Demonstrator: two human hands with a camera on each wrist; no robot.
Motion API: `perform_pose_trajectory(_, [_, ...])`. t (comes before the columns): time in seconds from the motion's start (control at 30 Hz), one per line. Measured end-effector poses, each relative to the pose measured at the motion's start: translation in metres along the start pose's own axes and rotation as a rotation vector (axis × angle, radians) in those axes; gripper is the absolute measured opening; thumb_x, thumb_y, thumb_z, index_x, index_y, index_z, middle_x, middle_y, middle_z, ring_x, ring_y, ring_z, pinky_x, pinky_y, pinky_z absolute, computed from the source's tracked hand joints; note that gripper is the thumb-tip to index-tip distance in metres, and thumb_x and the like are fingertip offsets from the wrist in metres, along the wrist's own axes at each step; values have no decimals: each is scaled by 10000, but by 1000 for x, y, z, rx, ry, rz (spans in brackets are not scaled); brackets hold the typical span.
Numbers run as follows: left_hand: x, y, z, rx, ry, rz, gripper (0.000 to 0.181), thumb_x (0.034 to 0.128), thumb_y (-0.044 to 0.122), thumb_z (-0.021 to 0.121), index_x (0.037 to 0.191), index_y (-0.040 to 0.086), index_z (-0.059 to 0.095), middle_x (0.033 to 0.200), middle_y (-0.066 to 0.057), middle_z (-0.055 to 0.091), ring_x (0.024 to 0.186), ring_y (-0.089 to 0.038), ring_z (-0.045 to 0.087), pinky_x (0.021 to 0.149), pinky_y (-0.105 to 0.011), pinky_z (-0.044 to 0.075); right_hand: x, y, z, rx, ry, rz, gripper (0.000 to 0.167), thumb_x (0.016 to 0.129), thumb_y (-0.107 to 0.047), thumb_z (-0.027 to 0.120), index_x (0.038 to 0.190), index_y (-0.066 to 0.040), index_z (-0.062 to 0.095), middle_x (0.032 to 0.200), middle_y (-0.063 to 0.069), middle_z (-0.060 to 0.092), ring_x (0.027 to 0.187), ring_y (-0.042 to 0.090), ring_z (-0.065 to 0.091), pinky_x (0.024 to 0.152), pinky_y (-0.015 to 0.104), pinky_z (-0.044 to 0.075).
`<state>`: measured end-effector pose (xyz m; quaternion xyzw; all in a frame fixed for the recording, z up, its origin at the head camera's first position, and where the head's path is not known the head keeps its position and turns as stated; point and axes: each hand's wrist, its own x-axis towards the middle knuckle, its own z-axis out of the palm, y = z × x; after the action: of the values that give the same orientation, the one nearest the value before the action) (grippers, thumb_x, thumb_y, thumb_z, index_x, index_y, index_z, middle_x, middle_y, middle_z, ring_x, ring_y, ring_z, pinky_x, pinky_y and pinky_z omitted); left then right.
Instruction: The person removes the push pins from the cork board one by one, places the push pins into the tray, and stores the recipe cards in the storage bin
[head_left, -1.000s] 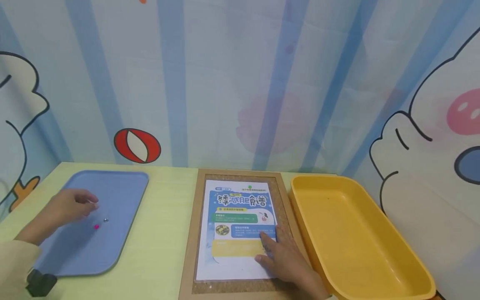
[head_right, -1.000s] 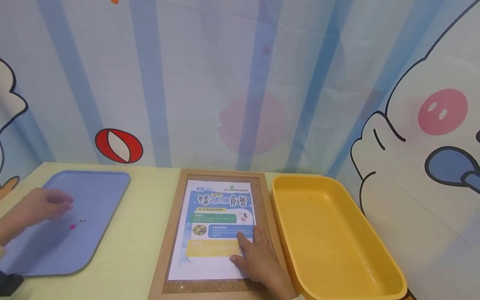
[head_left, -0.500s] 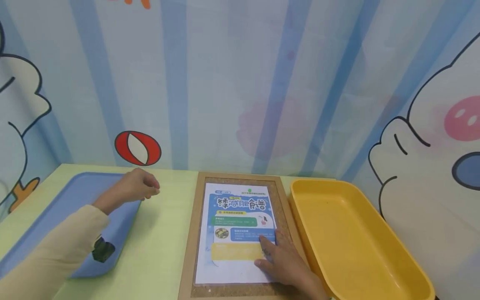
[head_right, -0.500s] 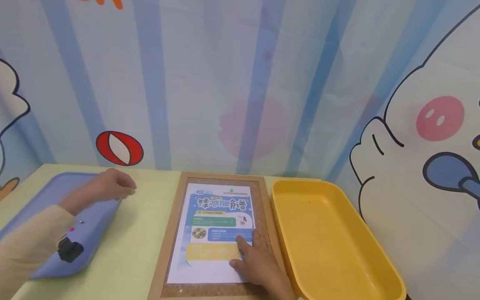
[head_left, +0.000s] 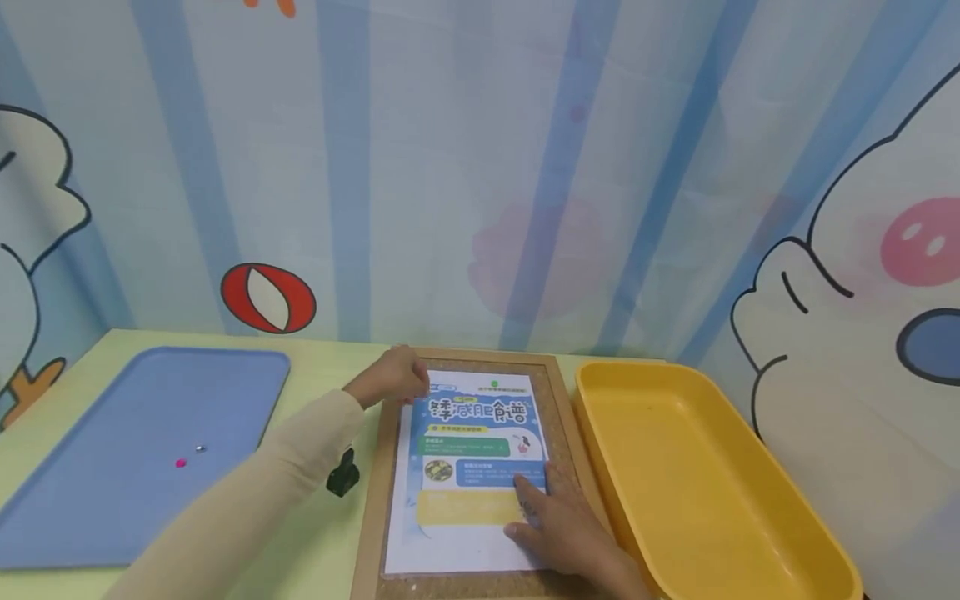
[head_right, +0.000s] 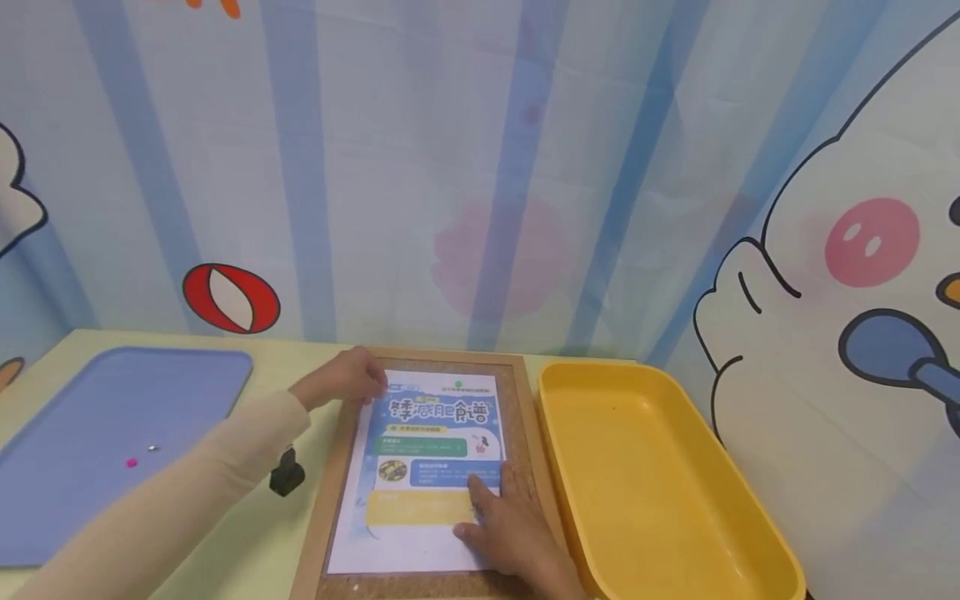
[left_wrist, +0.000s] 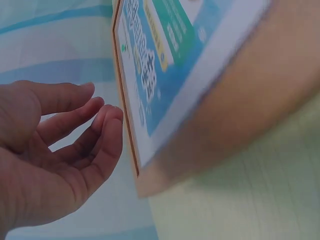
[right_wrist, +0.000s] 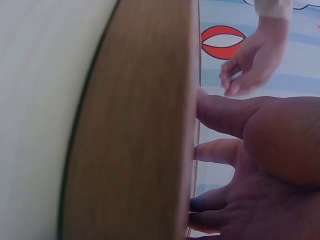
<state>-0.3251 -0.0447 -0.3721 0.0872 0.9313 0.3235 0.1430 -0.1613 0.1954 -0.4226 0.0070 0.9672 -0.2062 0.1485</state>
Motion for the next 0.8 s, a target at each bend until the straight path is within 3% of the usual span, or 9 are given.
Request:
perform_pose_trajectory(0.17, [17, 24, 27, -9, 16, 15, 118, 870, 73, 696, 974, 39, 740, 923, -73, 698, 813, -200, 635, 725, -306, 540, -5, 1, 1, 8, -1, 12, 642, 900, -415, 695, 1478, -212, 499, 1659, 212, 148, 1528, 450, 97, 1185, 646, 158])
perform_pose_trajectory(0.3, [25, 34, 40, -71, 7, 38, 107, 884, 63, 684, 964, 30, 748, 908, -88, 705, 792, -205, 630, 691, -294, 525, -9, -1, 2, -1, 9, -1, 649, 895, -426, 701, 1477, -222, 500, 1658, 207, 160, 1526, 450, 118, 1180, 646, 181])
perform_pose_trajectory(0.43, [33, 34, 48, -104, 28, 69, 112, 887, 47, 660, 938, 12, 754, 864, -102, 704, 746, -194, 606, 610, -251, 462, -11, -4, 3, -14, 18, -29, 659, 888, -426, 709, 1476, -212, 502, 1653, 214, 176, 1522, 452, 142, 1175, 647, 198])
perform_pose_trajectory(0.6, [39, 31, 53, -120, 54, 43, 79, 881, 58, 674, 895, 20, 742, 836, -82, 690, 712, -177, 593, 577, -227, 444, -13, -9, 5, -28, 3, -54, 676, 883, -451, 707, 1482, -225, 492, 1657, 201, 173, 1527, 441, 140, 1177, 640, 203])
perform_pose_trajectory(0.67, [40, 31, 54, -120, 63, 37, 71, 878, 63, 680, 879, 23, 739, 834, -87, 694, 706, -180, 601, 595, -239, 466, -13, -10, 6, -31, -5, -62, 678, 886, -463, 700, 1485, -226, 488, 1658, 200, 171, 1529, 436, 139, 1179, 635, 204])
perform_pose_trajectory(0.8, [47, 33, 58, -73, 118, 85, 85, 875, 91, 698, 860, 17, 737, 802, -80, 693, 705, -185, 605, 674, -286, 512, -14, -12, 4, -30, -16, -71, 675, 896, -465, 688, 1487, -209, 485, 1656, 210, 164, 1532, 429, 131, 1186, 627, 198])
